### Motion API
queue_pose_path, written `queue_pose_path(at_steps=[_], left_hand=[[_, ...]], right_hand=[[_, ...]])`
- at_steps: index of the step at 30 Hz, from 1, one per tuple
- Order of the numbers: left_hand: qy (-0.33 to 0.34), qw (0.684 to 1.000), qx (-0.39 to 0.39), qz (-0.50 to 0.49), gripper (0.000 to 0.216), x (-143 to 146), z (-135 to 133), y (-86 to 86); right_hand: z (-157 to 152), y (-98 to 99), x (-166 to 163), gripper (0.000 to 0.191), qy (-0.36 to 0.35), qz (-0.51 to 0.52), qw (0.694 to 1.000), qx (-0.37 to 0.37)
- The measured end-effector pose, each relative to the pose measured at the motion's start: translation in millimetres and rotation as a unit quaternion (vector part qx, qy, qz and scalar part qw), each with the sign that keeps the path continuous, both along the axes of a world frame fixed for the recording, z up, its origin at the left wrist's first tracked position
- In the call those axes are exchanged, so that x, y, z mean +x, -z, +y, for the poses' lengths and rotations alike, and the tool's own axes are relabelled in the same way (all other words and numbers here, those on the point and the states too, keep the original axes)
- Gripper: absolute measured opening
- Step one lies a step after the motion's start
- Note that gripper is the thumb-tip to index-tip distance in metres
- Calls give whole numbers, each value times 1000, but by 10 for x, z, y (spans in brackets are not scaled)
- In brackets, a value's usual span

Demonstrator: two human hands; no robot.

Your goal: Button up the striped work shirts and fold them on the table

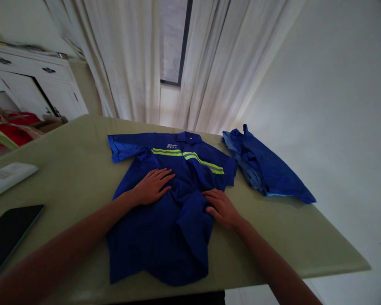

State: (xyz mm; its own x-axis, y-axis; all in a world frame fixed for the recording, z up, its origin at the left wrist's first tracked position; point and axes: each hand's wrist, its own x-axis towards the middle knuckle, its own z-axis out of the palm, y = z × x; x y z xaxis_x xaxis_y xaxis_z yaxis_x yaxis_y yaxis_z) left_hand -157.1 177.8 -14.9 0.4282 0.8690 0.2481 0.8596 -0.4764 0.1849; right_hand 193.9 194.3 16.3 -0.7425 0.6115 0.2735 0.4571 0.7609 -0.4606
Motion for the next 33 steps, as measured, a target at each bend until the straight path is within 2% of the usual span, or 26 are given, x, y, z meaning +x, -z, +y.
queue_pose_path(at_steps=[2,4,7,10,12,14,16,17,19,22,24,26,27,30,33], left_hand=[[8,1000,-3,-7,57,-2,-73,42],[34,999,0,-33,47,-16,-122,59],[54,991,7,-123,35,-58,-140,24],[-40,964,48,-258,31,-147,-146,-73],[-130,933,74,-328,26,-235,-172,-142],[-196,902,91,-374,24,-324,-208,-184],[-223,884,100,-399,26,-386,-235,-188],[-220,885,96,-398,28,-399,-241,-179],[-179,912,68,-363,32,-388,-237,-162],[-80,970,18,-229,38,-282,-224,-183],[-48,989,32,-139,33,-151,-251,-251],[-16,996,51,-71,25,35,-324,-365],[7,998,47,-41,28,149,-376,-438],[104,994,-14,37,55,563,-540,-688],[203,978,-39,36,69,1009,-607,-891]], right_hand=[[201,-61,-3,59,56,-33,997,-39],[468,-141,-29,60,145,-55,987,-46],[895,-235,-193,46,206,-36,977,34],[1266,-183,-448,42,183,-31,979,85],[1471,-61,-573,45,176,-89,977,79],[1643,88,-613,42,202,-134,968,68],[1783,210,-575,39,237,-132,960,62],[1840,251,-537,38,253,-123,958,61],[1930,290,-450,35,273,-108,954,58],[2007,287,-351,32,272,-99,955,60],[2031,286,-321,31,264,-93,958,64],[2044,299,-314,30,265,-86,958,65],[2049,311,-314,30,267,-83,958,64],[2061,352,-312,30,270,-76,958,59],[2063,358,-288,30,268,-70,959,59]])
